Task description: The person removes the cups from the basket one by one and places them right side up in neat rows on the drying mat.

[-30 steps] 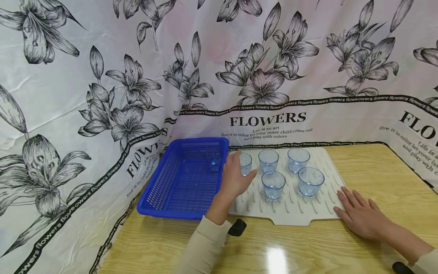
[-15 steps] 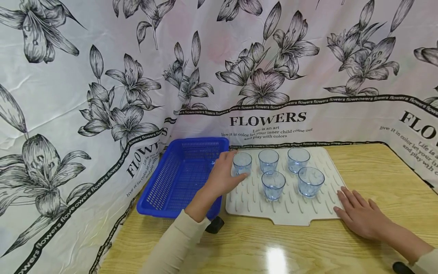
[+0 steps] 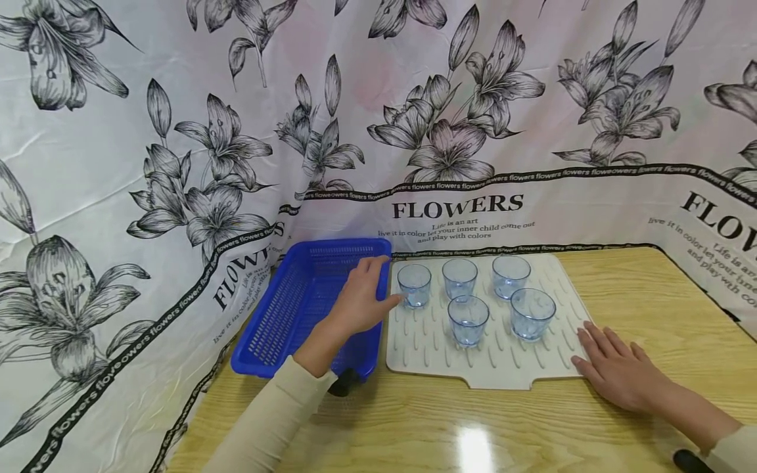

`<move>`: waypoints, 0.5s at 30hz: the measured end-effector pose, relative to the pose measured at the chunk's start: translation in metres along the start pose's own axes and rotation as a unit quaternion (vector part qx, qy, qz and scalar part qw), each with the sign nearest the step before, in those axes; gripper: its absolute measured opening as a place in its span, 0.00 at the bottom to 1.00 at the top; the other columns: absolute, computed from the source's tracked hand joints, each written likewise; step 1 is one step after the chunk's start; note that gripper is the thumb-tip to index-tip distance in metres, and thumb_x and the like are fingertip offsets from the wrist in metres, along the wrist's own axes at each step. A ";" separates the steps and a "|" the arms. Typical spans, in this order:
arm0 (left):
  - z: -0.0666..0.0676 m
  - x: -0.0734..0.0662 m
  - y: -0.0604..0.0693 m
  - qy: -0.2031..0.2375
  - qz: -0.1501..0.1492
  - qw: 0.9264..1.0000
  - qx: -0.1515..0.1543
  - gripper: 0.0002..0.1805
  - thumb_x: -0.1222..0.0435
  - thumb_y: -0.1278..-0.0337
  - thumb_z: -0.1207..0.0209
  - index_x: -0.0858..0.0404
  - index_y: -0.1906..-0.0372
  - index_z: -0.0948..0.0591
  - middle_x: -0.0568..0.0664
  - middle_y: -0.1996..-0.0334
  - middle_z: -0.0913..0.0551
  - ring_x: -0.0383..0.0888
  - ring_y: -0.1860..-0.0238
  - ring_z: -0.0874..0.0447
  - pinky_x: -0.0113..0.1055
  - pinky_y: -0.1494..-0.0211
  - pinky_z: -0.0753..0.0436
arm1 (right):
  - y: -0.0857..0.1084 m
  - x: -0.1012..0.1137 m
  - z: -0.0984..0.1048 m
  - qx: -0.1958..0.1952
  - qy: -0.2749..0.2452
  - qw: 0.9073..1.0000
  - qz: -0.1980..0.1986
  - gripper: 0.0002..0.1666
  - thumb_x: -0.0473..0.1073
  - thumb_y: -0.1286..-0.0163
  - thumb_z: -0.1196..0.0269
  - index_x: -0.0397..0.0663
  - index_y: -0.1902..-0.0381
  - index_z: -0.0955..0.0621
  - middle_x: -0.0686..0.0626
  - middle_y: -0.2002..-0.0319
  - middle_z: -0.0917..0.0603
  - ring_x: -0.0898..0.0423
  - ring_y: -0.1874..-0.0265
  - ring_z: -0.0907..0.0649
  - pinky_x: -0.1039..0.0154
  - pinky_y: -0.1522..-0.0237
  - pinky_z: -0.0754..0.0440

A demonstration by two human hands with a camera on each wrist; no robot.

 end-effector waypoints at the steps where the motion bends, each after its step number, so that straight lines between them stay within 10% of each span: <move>1: 0.002 0.002 -0.001 -0.004 -0.002 1.000 -0.001 0.44 0.55 0.34 0.33 0.62 0.21 0.41 0.62 0.25 0.38 0.63 0.25 0.40 0.59 0.28 0.31 | 0.000 0.000 0.000 0.000 0.000 1.000 0.000 0.43 0.59 0.16 0.57 0.26 0.23 0.44 0.26 0.23 0.49 0.21 0.27 0.48 0.18 0.38 0.53; 15: 0.022 0.051 -0.027 -0.001 0.022 1.000 0.021 0.43 0.56 0.34 0.34 0.64 0.21 0.41 0.65 0.25 0.40 0.66 0.25 0.41 0.62 0.28 0.33 | -0.001 -0.001 -0.001 -0.005 0.009 1.000 0.001 0.43 0.59 0.16 0.56 0.25 0.24 0.43 0.26 0.23 0.47 0.22 0.27 0.47 0.18 0.38 0.52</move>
Point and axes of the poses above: each hand's wrist, its own y-axis away from the middle knuckle, its own z-axis out of the back of the hand, x = y × z, the point moved 5 cm from there along -y, towards the middle knuckle
